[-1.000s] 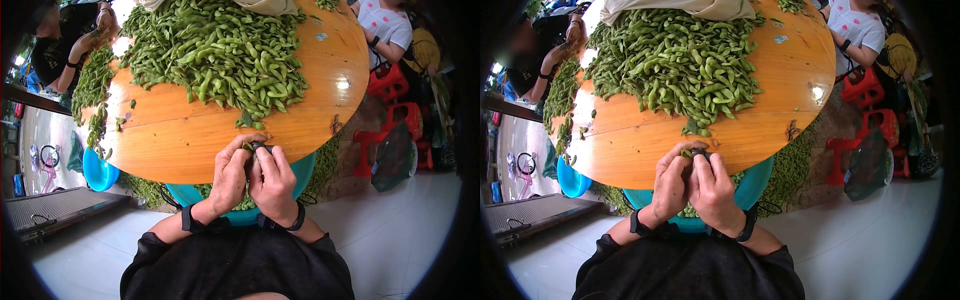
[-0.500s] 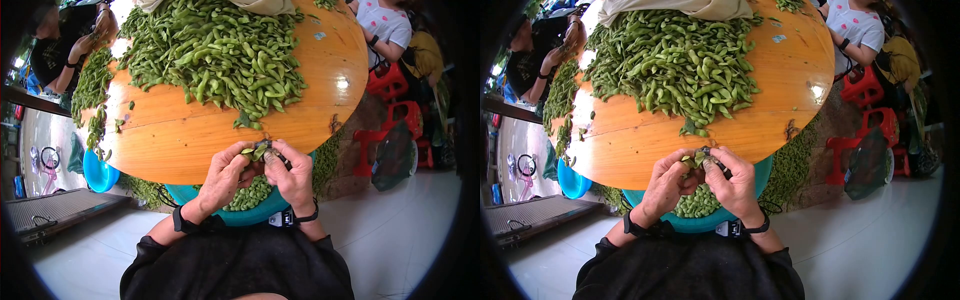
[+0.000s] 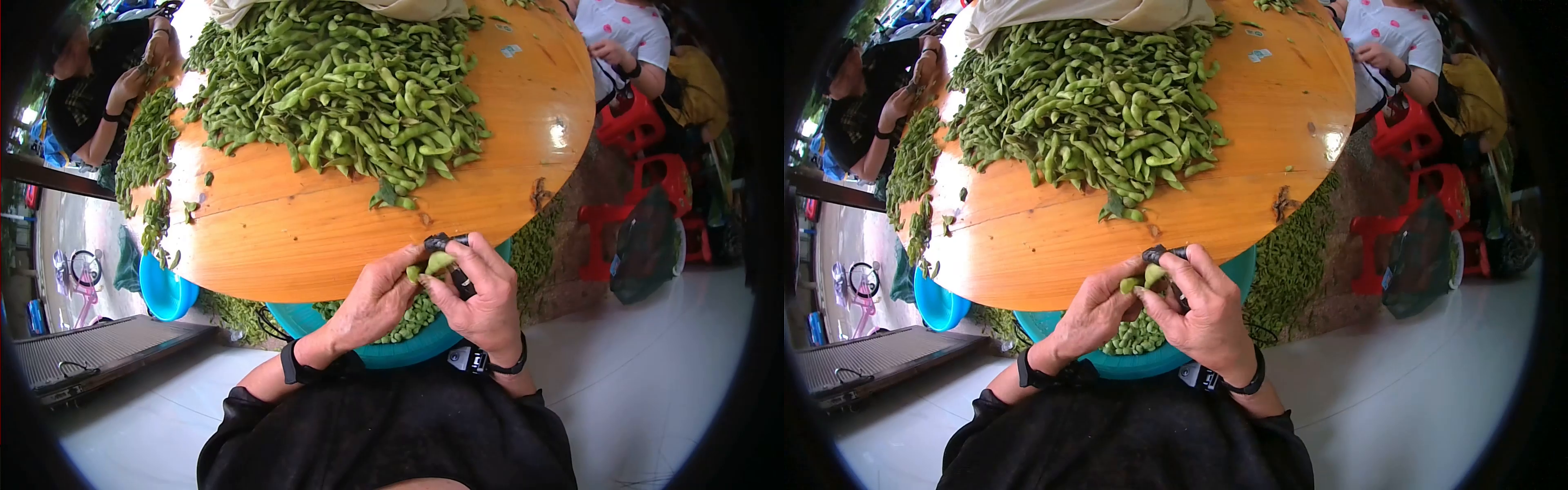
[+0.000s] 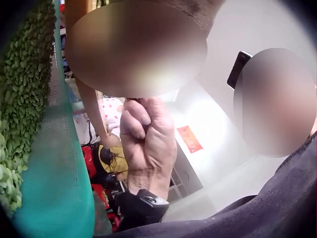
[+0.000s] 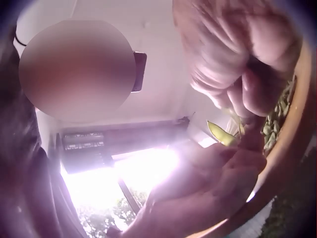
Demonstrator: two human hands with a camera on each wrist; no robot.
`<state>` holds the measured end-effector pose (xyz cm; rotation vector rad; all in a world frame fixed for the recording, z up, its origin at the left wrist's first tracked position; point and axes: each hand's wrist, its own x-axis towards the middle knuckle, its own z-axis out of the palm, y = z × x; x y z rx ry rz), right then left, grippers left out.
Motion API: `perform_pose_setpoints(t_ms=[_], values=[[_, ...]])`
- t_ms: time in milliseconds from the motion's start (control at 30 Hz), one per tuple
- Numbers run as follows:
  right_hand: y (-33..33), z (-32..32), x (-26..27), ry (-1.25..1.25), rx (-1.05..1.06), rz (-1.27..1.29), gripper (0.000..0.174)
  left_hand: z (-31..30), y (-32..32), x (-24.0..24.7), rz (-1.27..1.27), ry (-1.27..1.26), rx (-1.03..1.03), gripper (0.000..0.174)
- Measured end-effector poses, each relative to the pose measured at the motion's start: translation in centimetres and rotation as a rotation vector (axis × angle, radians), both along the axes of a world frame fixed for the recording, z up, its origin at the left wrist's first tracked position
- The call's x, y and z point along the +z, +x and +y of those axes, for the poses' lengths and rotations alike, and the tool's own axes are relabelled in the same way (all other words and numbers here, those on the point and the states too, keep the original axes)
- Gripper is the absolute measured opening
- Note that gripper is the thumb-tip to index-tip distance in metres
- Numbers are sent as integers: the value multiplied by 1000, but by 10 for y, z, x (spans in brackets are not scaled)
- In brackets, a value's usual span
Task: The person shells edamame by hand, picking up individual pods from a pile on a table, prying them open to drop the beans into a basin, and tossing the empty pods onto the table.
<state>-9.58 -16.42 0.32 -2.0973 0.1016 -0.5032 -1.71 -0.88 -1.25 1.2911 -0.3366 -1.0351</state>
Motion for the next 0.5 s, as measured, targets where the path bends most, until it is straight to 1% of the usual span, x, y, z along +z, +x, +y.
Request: perform_pose_setpoints(t_ms=[33,67,100,133,200,267,333,400,433,500], values=[[-2,3,3,31,-18,76,35,-2,0,7,-93,76,-46,36],[-2,3,2,30,-20,74,35,-4,0,11,-186,153,-90,36],[-1,4,-1,11,-5,31,34,-5,1,8,-208,74,-93,32],[0,3,-3,-8,11,-13,34,-4,1,7,-211,75,-94,32],[1,-1,-5,-22,45,-63,32,-1,1,6,-86,75,-144,27],[0,-3,-4,-7,105,-49,30,-2,0,4,-117,52,-144,25],[1,0,-8,-5,69,-51,29,-2,0,3,-148,25,-148,23],[-1,0,-8,-5,30,-55,27,2,3,4,-363,190,-306,27],[-3,-2,-7,33,31,-23,24,4,3,9,-367,189,-308,27],[-8,-14,-3,95,26,11,17,8,2,25,-452,204,-441,27]])
